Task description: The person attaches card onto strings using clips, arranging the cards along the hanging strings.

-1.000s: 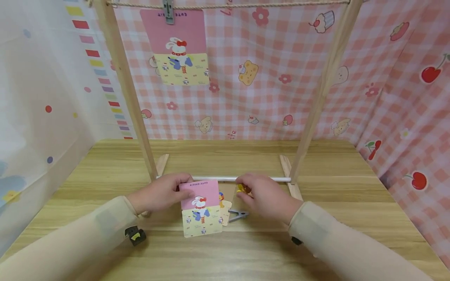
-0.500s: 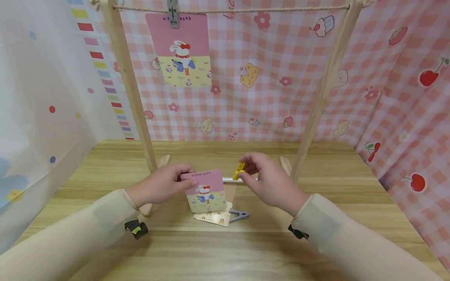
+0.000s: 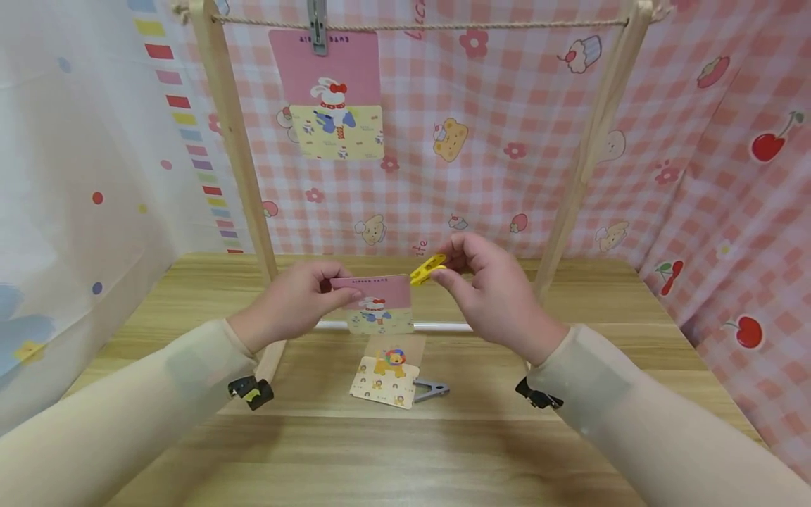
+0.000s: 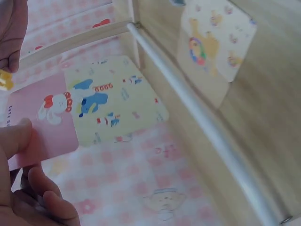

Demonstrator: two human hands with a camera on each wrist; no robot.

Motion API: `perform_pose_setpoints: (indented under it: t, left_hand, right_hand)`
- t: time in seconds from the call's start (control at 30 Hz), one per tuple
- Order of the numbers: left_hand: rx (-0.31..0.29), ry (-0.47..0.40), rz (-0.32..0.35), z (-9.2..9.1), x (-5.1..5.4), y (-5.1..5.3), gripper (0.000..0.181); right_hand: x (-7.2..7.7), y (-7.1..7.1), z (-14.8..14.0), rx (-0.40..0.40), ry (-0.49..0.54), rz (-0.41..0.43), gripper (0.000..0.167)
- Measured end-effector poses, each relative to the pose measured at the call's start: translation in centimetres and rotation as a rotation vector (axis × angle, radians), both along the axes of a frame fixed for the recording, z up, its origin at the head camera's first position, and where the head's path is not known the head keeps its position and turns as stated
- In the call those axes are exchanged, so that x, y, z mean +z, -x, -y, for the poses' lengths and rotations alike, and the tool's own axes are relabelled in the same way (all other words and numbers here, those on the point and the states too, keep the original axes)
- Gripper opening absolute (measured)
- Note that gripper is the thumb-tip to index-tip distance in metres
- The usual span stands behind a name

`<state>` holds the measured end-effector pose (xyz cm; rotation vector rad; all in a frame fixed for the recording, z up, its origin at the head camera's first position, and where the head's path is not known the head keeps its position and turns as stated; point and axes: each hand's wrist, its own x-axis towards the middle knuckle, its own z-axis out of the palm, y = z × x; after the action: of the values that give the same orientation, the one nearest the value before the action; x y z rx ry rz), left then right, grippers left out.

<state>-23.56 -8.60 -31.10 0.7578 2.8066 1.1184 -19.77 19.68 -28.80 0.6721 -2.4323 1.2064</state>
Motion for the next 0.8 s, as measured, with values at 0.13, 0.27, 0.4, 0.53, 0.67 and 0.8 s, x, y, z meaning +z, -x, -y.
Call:
perform_pose_setpoints:
  t: [0.13,0.27,0.4,0.53,0.67,0.8]
  left_hand:
    - [-0.006,-0.03,-0.034,-0.3,1.4,0.0,0.018]
    - [0.005,-0.031,-0.078,-0.5,2.9,0.0,0.02]
    - [0.017,-0.02,-0.131,-0.5,4.3,0.0,0.018]
    - [0.031,-0.016,-0.188,-0.5,5.8,-0.1,0.019]
    - [0.048,-0.009,-0.24,-0.5,7.3,0.0,0.017]
    - [0.068,-0.013,-0.262,-0.6,8.7,0.0,0.014]
  right_hand:
    - [1.4,-0.2,0.5,0.004,0.057,-0.04,0.016]
    - [2.6,-0.4,0.7,0.009,0.09,-0.073,0.014]
    - [3.8,-0.4,0.8,-0.015,0.09,-0.123,0.013]
    - [5.1,-0.3,0.6,-0.04,0.115,-0.158,0.013]
    - [6.5,-0.2,0.4,-0.06,0.124,-0.219,0.012]
    - [7.9,-0.1,0.4,-0.077,0.122,-0.262,0.011]
